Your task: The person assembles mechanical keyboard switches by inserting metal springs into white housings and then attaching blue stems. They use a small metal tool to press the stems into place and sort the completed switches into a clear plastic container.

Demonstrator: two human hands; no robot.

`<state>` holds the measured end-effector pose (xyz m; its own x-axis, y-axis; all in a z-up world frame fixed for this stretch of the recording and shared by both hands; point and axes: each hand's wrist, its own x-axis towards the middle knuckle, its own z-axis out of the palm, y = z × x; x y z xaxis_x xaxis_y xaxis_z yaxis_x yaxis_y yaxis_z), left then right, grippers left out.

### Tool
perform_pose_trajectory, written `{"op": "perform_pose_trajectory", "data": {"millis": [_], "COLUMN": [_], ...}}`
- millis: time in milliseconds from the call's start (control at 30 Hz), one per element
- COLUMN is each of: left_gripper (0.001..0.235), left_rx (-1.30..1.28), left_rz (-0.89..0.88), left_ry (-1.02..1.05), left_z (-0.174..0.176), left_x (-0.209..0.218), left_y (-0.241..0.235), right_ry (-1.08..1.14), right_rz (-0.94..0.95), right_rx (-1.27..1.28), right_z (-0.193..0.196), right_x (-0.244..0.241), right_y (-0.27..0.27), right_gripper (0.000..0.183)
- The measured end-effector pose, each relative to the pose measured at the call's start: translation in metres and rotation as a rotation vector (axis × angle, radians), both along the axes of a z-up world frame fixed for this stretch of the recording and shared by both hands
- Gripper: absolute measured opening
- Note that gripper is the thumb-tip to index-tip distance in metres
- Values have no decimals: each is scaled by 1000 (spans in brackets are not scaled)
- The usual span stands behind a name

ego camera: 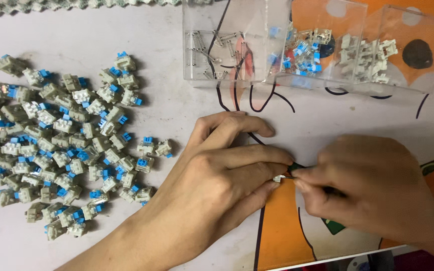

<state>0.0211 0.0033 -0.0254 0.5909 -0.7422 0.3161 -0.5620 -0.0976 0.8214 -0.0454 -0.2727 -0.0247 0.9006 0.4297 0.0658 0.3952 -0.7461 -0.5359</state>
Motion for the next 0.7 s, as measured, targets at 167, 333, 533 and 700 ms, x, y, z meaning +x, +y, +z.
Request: {"op": "perform_pose_trajectory", "data": {"millis": [167, 333, 533, 700], "left_gripper": [15, 15, 18, 16], "left_rx": [18, 6, 18, 7], "left_rz": [-8, -12, -10, 2], "left_ry": [-9, 6, 6, -10], "left_z": [0, -1, 0, -1], "left_x": [0, 0, 0, 0], "left_y": [1, 0, 0, -1], "right_ry": [-404, 124, -430, 138], "right_rz": [437, -144, 489, -158], "right_rx": [-72, -67, -154, -426], "right_z": [-10, 7, 2, -7], "right_x": [5, -12, 7, -21], "right_y": [-11, 7, -10, -1], "right_gripper": [15, 18, 15, 18]}}
